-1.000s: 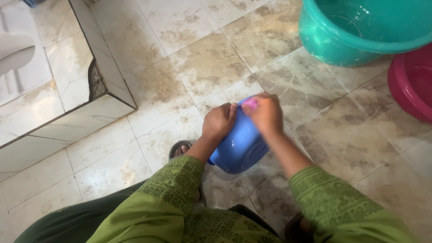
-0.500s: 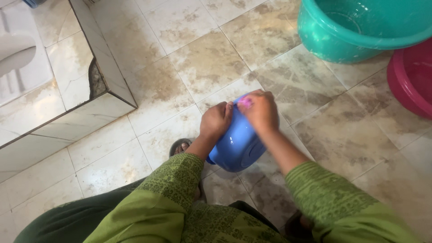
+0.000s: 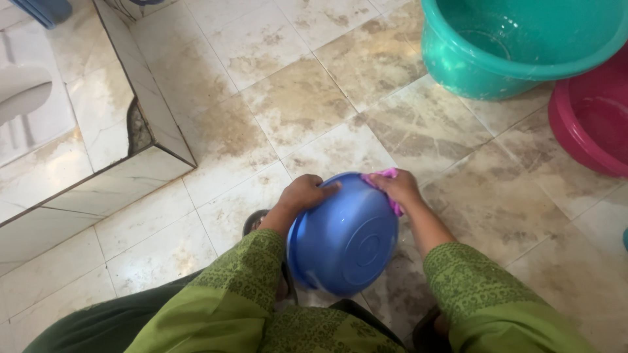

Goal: The person scrubs the inside and outside of a green basin with a pink cloth, then rinses the cloth in a blue basin. They proceed to scrub the inside and outside of the blue basin with the same cloth.

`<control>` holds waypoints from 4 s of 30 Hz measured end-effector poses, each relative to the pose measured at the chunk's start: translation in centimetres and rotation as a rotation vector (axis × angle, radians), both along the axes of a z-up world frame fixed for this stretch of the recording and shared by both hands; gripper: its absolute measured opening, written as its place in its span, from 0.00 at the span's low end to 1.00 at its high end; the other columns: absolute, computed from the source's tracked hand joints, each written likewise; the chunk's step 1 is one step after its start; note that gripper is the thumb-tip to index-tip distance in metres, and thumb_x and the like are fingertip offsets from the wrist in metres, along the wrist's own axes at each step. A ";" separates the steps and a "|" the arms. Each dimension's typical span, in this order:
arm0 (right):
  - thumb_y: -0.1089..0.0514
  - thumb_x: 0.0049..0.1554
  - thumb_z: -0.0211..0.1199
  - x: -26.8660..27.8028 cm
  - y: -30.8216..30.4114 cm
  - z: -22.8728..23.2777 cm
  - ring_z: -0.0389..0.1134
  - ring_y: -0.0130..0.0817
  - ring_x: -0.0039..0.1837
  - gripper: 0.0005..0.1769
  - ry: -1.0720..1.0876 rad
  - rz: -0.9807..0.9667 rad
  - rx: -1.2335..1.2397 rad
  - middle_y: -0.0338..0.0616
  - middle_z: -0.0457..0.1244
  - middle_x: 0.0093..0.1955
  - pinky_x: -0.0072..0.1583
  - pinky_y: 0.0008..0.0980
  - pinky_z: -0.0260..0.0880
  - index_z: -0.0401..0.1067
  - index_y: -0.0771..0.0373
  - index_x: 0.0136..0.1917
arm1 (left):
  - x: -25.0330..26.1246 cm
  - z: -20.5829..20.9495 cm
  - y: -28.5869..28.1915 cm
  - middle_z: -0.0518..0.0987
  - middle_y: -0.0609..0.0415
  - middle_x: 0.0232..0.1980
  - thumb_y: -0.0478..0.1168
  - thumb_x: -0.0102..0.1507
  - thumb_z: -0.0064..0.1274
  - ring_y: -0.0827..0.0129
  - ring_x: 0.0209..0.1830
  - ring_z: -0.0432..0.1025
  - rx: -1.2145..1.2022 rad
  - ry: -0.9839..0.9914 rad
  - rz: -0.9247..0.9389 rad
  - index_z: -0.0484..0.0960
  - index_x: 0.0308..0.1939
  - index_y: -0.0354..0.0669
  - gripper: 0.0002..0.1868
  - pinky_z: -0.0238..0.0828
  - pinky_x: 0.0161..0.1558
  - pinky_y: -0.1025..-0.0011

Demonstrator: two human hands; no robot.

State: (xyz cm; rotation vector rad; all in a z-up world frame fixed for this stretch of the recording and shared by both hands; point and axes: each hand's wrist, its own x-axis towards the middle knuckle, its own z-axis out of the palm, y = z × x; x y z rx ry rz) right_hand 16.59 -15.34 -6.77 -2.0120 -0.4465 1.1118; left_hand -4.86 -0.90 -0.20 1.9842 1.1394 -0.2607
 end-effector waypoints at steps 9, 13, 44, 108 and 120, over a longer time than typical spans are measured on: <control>0.47 0.57 0.70 2.8 -0.8 4.5 0.55 0.28 0.18 0.19 -0.062 -0.194 0.146 0.41 0.63 0.26 0.21 0.35 0.50 0.75 0.67 0.45 | 0.4 -2.8 -0.6 0.85 0.42 0.34 0.56 0.65 0.56 0.62 0.30 0.79 -0.171 -0.450 0.284 0.86 0.45 0.33 0.25 0.78 0.38 0.63; 0.48 0.55 0.71 2.2 0.4 5.8 0.58 0.34 0.24 0.15 -0.183 -0.217 0.141 0.48 0.65 0.30 0.27 0.38 0.56 0.78 0.61 0.46 | -1.1 -2.5 0.7 0.86 0.47 0.35 0.49 0.63 0.61 0.66 0.30 0.81 -0.345 -0.546 0.260 0.85 0.46 0.39 0.17 0.80 0.39 0.67; 0.44 0.52 0.73 1.0 1.0 7.6 0.74 0.45 0.45 0.17 -0.485 -0.066 -0.060 0.50 0.71 0.43 0.51 0.42 0.72 0.80 0.59 0.43 | 2.2 3.1 -4.1 0.80 0.35 0.37 0.50 0.70 0.38 0.37 0.41 0.74 0.354 -0.392 0.016 0.79 0.39 0.41 0.19 0.68 0.47 0.46; 0.61 0.55 0.69 0.8 -3.1 19.0 0.70 0.48 0.59 0.11 -1.084 -0.172 0.797 0.50 0.67 0.58 0.60 0.40 0.71 0.75 0.62 0.52 | 11.4 6.8 -5.5 0.75 0.59 0.31 0.43 0.71 0.52 0.78 0.29 0.65 -0.125 -1.164 0.394 0.78 0.40 0.35 0.13 0.66 0.32 0.73; 0.60 0.53 0.70 6.4 0.7 10.3 0.71 0.45 0.61 0.13 -0.925 -0.026 0.587 0.48 0.69 0.59 0.62 0.37 0.70 0.78 0.62 0.52 | 9.3 -2.4 0.6 0.77 0.59 0.23 0.51 0.66 0.57 0.77 0.24 0.66 -0.118 -0.767 0.335 0.84 0.29 0.36 0.21 0.67 0.29 0.72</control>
